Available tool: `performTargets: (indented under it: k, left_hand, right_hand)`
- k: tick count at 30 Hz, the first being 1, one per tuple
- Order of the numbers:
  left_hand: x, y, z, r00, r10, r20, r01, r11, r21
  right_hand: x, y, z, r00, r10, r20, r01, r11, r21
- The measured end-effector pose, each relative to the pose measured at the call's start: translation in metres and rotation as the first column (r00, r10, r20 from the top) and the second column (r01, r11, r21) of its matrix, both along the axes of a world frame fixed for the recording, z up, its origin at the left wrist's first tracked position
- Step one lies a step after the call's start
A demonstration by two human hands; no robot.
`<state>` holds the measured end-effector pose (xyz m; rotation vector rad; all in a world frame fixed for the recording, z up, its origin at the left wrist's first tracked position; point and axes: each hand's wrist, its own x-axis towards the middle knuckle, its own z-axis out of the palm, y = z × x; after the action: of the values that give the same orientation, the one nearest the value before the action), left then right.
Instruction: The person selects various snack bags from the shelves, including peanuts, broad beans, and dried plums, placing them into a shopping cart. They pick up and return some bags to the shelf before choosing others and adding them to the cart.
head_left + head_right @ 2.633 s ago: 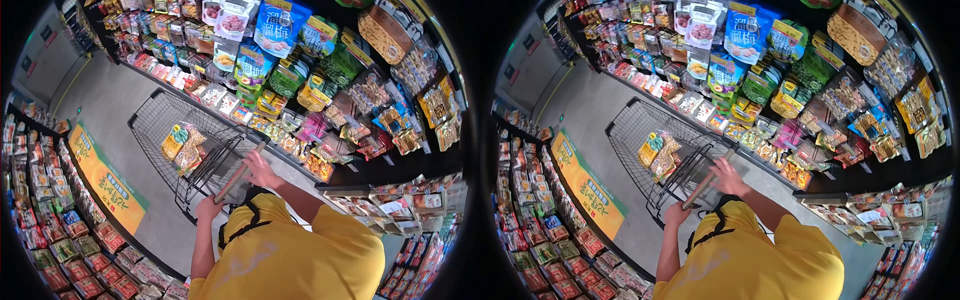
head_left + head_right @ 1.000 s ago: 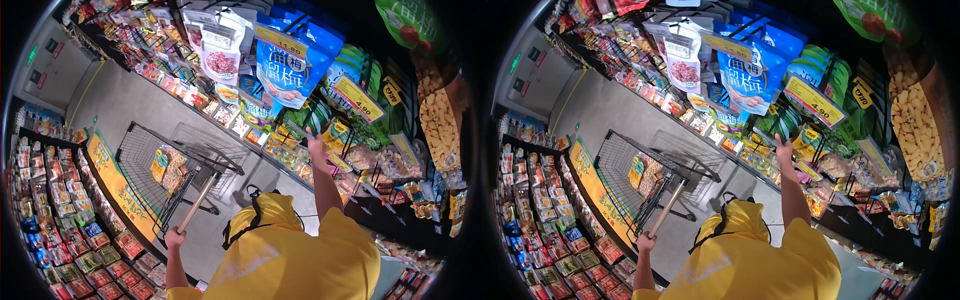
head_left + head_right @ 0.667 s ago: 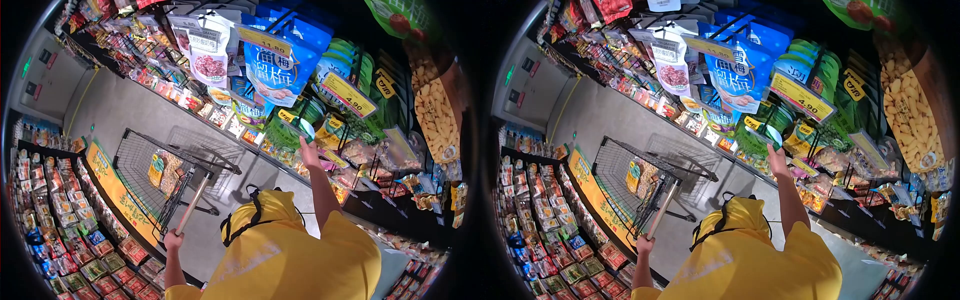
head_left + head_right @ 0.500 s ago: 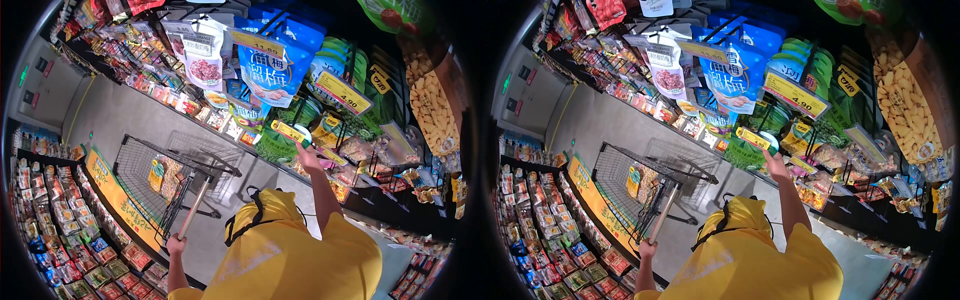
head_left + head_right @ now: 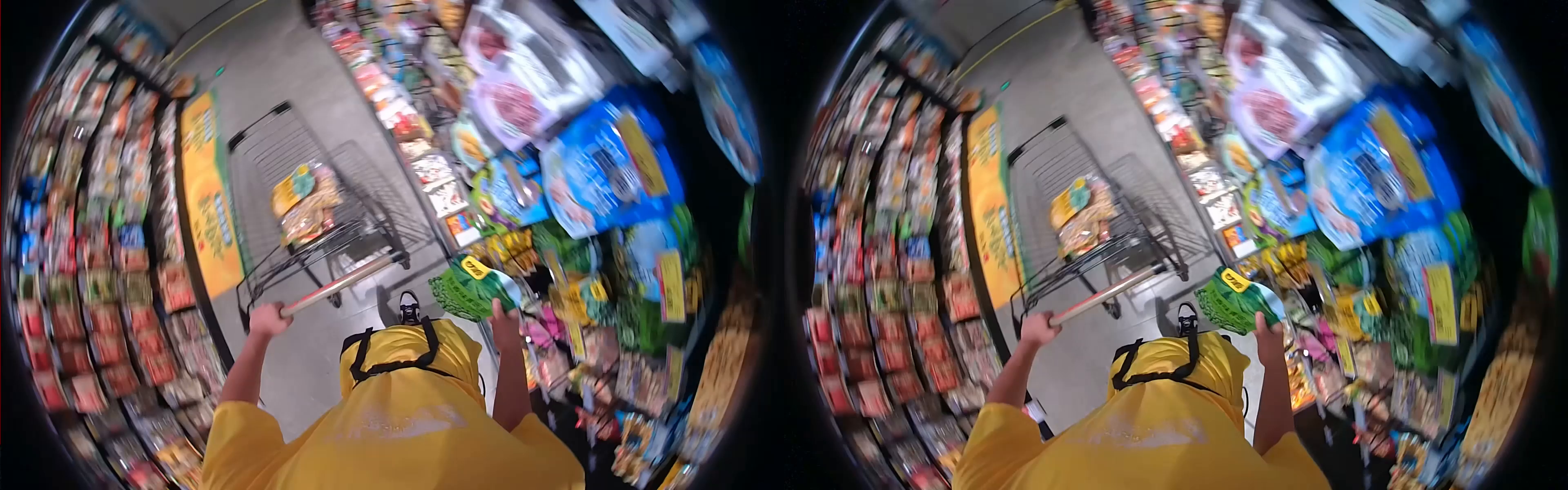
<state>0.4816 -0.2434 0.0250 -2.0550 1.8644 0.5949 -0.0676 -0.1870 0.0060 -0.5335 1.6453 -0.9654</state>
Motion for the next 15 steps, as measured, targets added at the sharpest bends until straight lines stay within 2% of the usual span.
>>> performTargets:
  k: [1,2,3,5,7,8,10,11,12,13,14,15]
  left_hand:
    - [0.0,-0.002,0.004,1.0,0.002,0.021,-0.002,1.0,0.013]
    - [-0.002,-0.002,0.006,0.999,-0.005,0.036,0.004,1.0,0.026]
    - [-0.002,-0.002,0.008,0.999,0.041,0.027,-0.042,0.999,0.023]
    - [-0.001,-0.004,0.012,1.0,0.002,0.009,-0.002,0.999,0.046]
    - [0.001,-0.005,0.013,1.0,0.022,-0.004,-0.021,0.999,0.034]
    - [0.001,-0.005,0.014,1.0,0.009,-0.007,-0.009,1.0,0.028]
    - [0.003,-0.007,0.017,0.999,0.033,-0.023,-0.033,0.999,0.029]
    - [0.003,-0.003,0.017,0.999,0.026,-0.034,-0.025,0.999,0.031]
    - [0.005,-0.001,0.016,0.998,0.045,-0.039,-0.044,0.999,0.029]
    - [0.008,-0.002,0.014,0.997,0.033,-0.064,-0.032,0.999,0.027]
    - [0.011,-0.002,0.013,0.996,0.013,-0.088,-0.011,1.0,0.023]
    - [0.013,-0.003,0.015,0.996,0.006,-0.086,-0.005,1.0,0.015]
  right_hand:
    - [0.005,-0.01,0.01,0.999,0.045,-0.02,-0.047,0.989,-0.138]
    - [0.011,-0.022,0.018,0.97,0.042,0.238,0.028,0.959,-0.283]
    - [0.02,-0.033,0.028,0.874,0.066,0.482,0.144,0.912,-0.385]
    - [0.04,-0.062,0.072,0.803,0.087,0.59,0.172,0.914,-0.368]
    - [0.075,-0.099,0.118,0.753,0.073,0.654,0.151,0.948,-0.279]
    - [0.092,-0.119,0.122,0.754,0.097,0.649,0.12,0.952,-0.283]
    - [0.127,-0.152,0.127,0.652,0.391,0.65,-0.126,0.901,-0.416]
    - [0.125,-0.173,0.102,0.816,0.363,0.45,-0.33,0.931,-0.154]
    - [0.17,-0.179,0.122,0.622,0.627,0.469,-0.28,0.738,-0.614]
    - [0.204,-0.206,0.105,0.574,0.328,0.751,-0.171,0.944,-0.282]
    - [0.23,-0.221,0.1,0.528,0.372,0.764,-0.2,0.928,-0.314]
    - [0.25,-0.238,0.074,0.551,0.38,0.743,-0.193,0.924,-0.329]
